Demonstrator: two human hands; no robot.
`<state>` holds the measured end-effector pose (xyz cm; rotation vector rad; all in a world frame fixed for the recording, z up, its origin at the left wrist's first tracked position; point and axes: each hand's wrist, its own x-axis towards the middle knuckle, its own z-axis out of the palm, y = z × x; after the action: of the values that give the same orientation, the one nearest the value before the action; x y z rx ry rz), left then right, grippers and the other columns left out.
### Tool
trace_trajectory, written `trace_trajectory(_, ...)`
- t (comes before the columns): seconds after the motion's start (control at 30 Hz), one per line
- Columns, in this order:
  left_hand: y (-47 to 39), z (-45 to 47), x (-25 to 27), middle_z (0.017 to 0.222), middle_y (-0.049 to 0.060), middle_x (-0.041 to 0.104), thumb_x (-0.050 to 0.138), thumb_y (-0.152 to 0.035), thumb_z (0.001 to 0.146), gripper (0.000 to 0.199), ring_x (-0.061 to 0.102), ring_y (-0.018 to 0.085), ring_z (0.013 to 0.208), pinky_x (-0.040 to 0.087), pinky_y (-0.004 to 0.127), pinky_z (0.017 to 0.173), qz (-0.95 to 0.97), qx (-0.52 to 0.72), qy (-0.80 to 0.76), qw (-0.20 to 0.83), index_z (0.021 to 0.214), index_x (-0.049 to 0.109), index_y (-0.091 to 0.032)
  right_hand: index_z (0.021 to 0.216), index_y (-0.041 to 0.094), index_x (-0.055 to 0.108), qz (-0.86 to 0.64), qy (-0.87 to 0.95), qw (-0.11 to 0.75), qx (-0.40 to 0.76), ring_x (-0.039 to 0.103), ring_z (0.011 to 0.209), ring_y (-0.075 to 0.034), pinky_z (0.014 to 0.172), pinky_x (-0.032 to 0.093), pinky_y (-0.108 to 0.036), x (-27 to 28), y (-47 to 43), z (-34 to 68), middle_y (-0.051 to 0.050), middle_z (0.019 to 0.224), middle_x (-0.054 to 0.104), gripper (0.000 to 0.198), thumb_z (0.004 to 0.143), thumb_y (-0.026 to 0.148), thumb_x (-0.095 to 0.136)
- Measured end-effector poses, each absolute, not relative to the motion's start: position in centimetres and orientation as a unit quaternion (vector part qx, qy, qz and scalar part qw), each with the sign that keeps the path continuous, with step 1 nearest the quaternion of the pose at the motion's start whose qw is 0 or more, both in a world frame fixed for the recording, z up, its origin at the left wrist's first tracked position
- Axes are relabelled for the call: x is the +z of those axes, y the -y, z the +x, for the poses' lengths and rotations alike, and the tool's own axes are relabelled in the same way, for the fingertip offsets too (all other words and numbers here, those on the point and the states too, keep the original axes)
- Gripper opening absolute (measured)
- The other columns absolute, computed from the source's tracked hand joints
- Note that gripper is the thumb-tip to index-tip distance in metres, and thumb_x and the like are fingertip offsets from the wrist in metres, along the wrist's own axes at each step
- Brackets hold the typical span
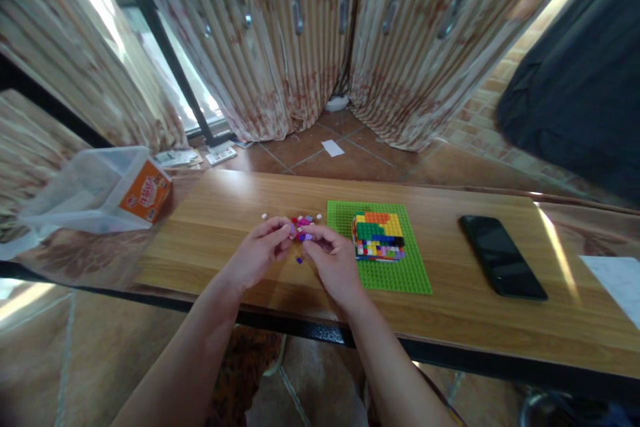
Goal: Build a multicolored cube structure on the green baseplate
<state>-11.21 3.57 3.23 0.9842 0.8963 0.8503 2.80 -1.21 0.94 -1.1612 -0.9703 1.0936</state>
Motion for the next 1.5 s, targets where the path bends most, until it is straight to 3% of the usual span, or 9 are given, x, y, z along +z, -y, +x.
trace_trajectory(0.2,-3.4,-10.5,3.8,0.07,0.002,0.058,0.059,-0.025,0.069,0.014,0.051,0.007,0.055,0.032,0.017,0.044,0.255,0.37,-0.335,0.828,0.074,0.06,-0.012,0.089,0.024,0.074,-0.482,0.383,0.63,0.474,0.059,0.064,-0.011,0.062,0.05,-0.026,1.5,1.4,3.4,0.002,0.076,0.071,0.019,0.07,0.026,0.074)
trace_trajectory(0.33,-3.1,-9.9,3.5,0.068,0.002,0.058,0.065,-0.032,0.07,0.021,0.05,0.007,0.053,0.029,0.017,0.043,0.276,0.363,-0.35,0.819,0.077,0.063,-0.012,0.089,0.023,0.075,-0.505,0.398,0.619,0.451,0.065,0.072,-0.014,0.068,0.053,-0.029,1.4,1.4,3.5,-0.001,0.084,0.074,0.021,0.069,0.03,0.075)
trace_trajectory(0.57,-2.2,-9.1,3.0,0.054,-0.007,0.046,0.081,-0.035,0.06,0.033,0.031,0.001,0.044,0.016,0.017,0.043,0.364,0.387,-0.377,0.758,0.074,0.061,-0.013,0.092,0.022,0.074,-0.521,0.459,0.59,0.413,0.068,0.086,-0.019,0.084,0.054,-0.037,0.8,1.5,3.6,-0.004,0.093,0.076,0.02,0.075,0.032,0.07)
trace_trajectory(0.97,-2.0,-8.6,2.7,0.053,-0.008,0.041,0.083,-0.035,0.056,0.036,0.026,0.001,0.043,0.012,0.017,0.043,0.316,0.357,-0.365,0.799,0.068,0.057,-0.014,0.085,0.022,0.074,-0.517,0.458,0.585,0.426,0.064,0.068,-0.014,0.067,0.053,-0.028,1.7,2.7,4.6,-0.001,0.076,0.073,0.014,0.074,0.029,0.072)
trace_trajectory(1.07,-2.2,-8.4,2.2,0.055,-0.006,0.047,0.075,-0.034,0.064,0.025,0.032,0.004,0.046,0.02,0.018,0.044,0.396,0.367,-0.422,0.728,0.068,0.059,-0.014,0.085,0.021,0.074,-0.543,0.471,0.57,0.399,0.065,0.069,-0.015,0.068,0.054,-0.03,2.3,3.3,5.1,-0.002,0.077,0.074,0.016,0.074,0.032,0.072)
trace_trajectory(1.23,-3.1,-8.4,1.0,0.064,0.0,0.061,0.061,-0.023,0.074,0.011,0.054,0.012,0.063,0.039,0.023,0.056,0.59,0.344,-0.546,0.486,0.069,0.066,-0.015,0.084,0.022,0.073,-0.616,0.476,0.558,0.287,0.069,0.079,-0.019,0.077,0.056,-0.034,3.0,5.2,9.0,-0.003,0.084,0.074,0.015,0.075,0.035,0.072)
trace_trajectory(1.4,-3.8,-8.8,0.2,0.073,0.003,0.07,0.059,-0.024,0.077,0.016,0.06,0.015,0.066,0.043,0.026,0.059,0.637,0.293,-0.562,0.438,0.077,0.073,-0.017,0.089,0.025,0.074,-0.684,0.469,0.533,0.168,0.069,0.08,-0.02,0.077,0.058,-0.036,2.7,7.2,14.9,-0.003,0.087,0.074,0.021,0.074,0.04,0.073)
trace_trajectory(1.5,-4.1,-8.9,0.1,0.078,0.004,0.073,0.058,-0.023,0.077,0.018,0.064,0.017,0.072,0.046,0.027,0.065,0.64,0.298,-0.559,0.434,0.079,0.075,-0.018,0.081,0.025,0.074,-0.694,0.466,0.522,0.169,0.068,0.08,-0.02,0.072,0.057,-0.034,2.0,7.4,16.8,-0.003,0.088,0.073,0.021,0.071,0.043,0.075)
